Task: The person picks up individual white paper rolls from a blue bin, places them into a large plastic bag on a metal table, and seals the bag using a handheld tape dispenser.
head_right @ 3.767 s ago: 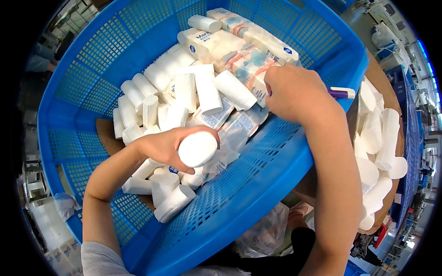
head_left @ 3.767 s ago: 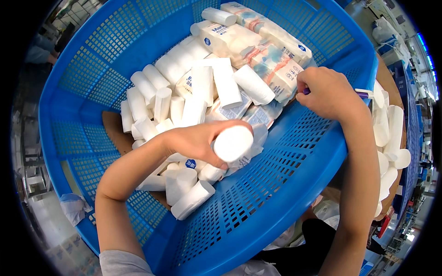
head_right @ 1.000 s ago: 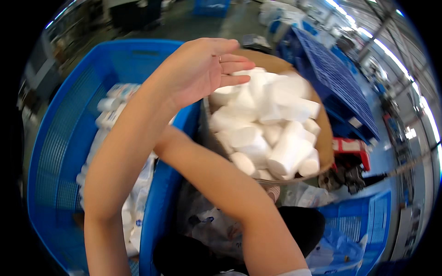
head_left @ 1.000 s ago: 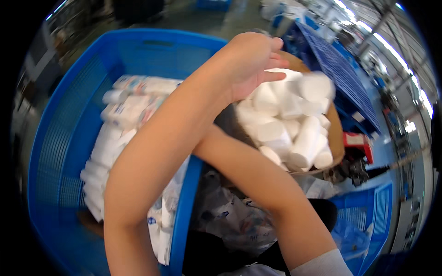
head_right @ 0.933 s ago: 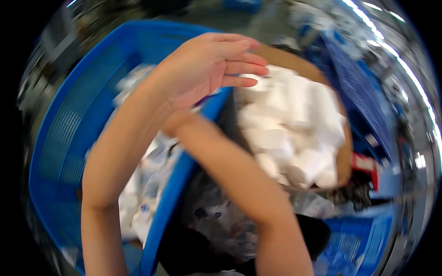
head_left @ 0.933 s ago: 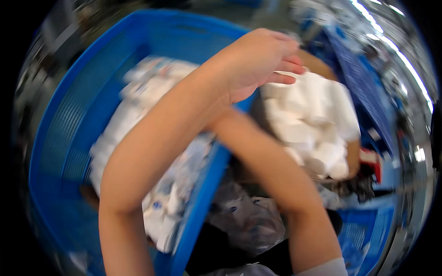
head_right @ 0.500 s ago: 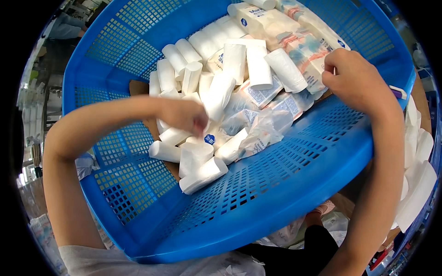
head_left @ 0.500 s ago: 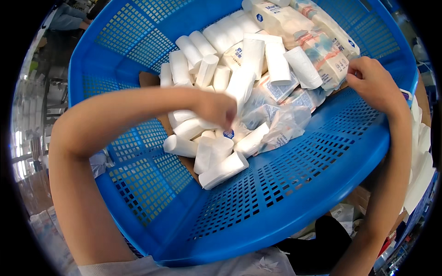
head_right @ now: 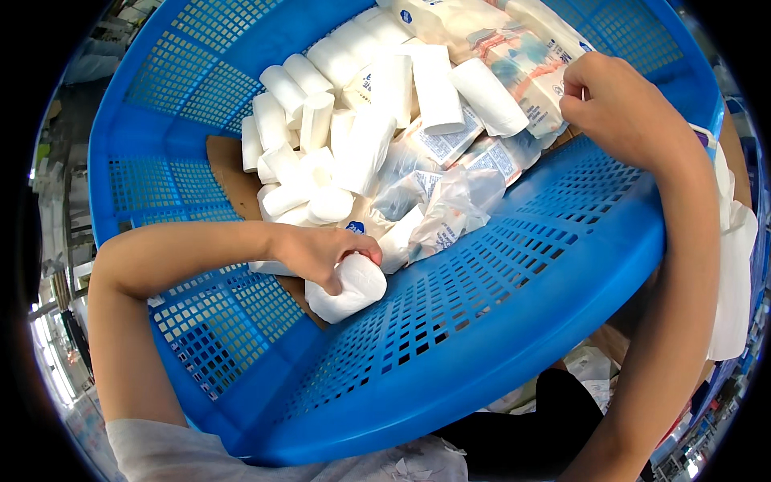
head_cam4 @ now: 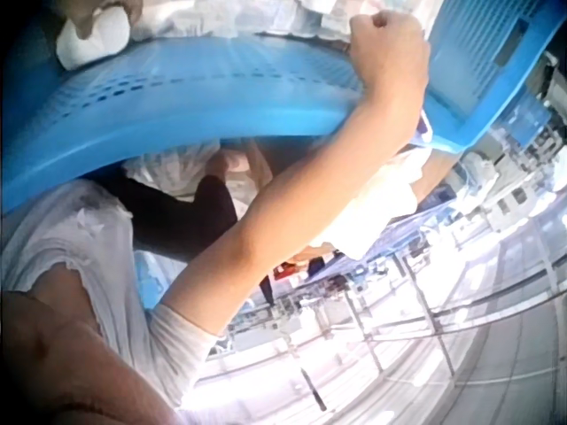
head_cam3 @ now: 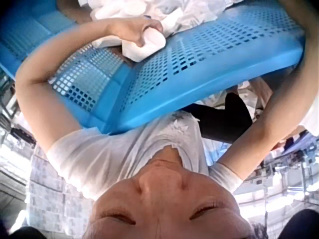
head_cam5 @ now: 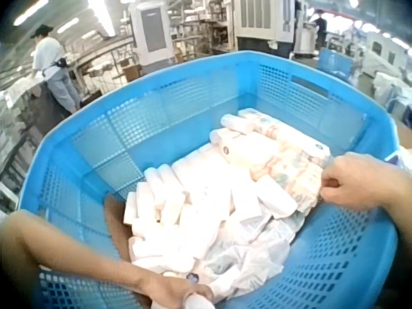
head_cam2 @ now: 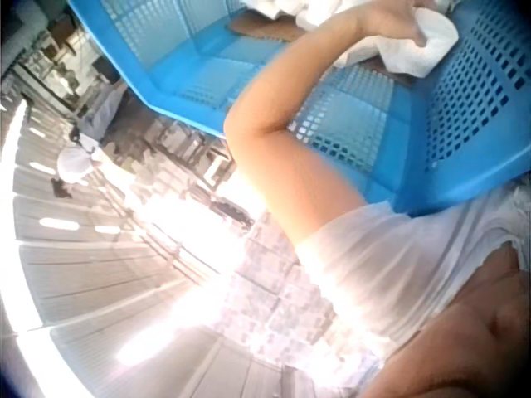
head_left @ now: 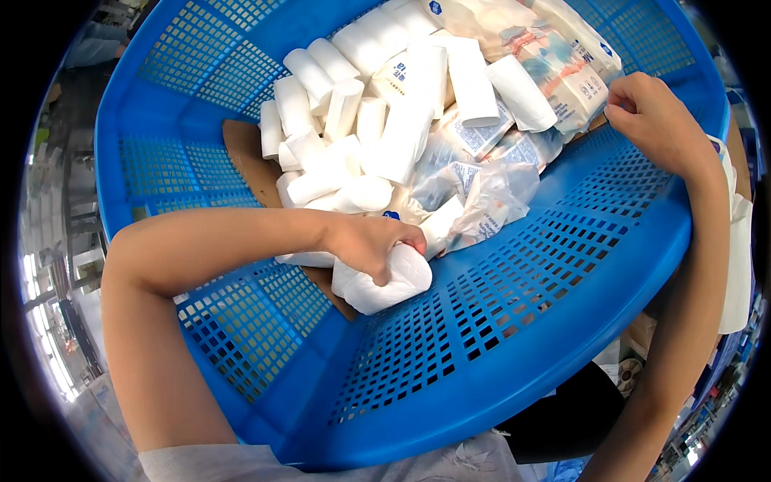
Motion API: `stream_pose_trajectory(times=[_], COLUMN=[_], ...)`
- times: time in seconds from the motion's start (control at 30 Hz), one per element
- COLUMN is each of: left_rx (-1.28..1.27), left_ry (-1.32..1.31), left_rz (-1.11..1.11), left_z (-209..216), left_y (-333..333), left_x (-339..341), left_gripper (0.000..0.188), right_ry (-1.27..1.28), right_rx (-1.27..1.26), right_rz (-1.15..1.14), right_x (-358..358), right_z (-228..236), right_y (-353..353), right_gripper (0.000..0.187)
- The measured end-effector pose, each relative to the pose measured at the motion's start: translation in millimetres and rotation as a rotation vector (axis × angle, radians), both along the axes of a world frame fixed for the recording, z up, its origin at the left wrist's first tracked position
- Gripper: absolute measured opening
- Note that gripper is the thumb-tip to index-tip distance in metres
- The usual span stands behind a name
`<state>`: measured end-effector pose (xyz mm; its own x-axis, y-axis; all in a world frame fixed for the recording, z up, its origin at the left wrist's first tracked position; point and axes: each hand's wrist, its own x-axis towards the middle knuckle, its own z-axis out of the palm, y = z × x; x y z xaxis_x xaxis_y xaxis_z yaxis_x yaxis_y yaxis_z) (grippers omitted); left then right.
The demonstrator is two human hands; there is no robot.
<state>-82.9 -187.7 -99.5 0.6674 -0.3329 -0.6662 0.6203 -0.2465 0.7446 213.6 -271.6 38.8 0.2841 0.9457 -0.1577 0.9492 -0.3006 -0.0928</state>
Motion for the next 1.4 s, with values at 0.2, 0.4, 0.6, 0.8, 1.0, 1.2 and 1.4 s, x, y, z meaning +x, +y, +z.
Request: stream_pose_trajectory(times=[0.2,0.4,0.6,0.8,1.0,1.2,1.4], left_rx=[-0.025,0.033,0.911,1.115,0.674,0.51,0.373], left_ry=[-0.162,-0.309,-0.48,-0.123,0.408,0.463,0.338], left_rz=[-0.034,0.054,0.279,-0.078,-0.754,-0.641,-0.073], left_z=[47,77,98,44,-31,-52,43], left_y=[14,29,99,71,56,55,111], left_x=[17,28,36,9,-55,-74,0], left_gripper=[0.061,0.056,0.056,0.04,0.059,0.065,0.067], right_ry=[0.016,-0.025,-0.014,-0.009,0.006,0.027,0.04], right_rx=[0.082,-0.024,-0.065,-0.032,-0.005,-0.023,0.026], right_rz=[0.082,0.027,-0.013,-0.001,0.024,0.001,0.052], right_x=[7,6,5,6,5,2,12], right_z=[-2,4,2,1,-1,1,-1], right_y=[-4,1,0,-2,-1,1,-4], right_gripper=[0.017,0.016,0.019,0.017,0.018,0.016,0.018])
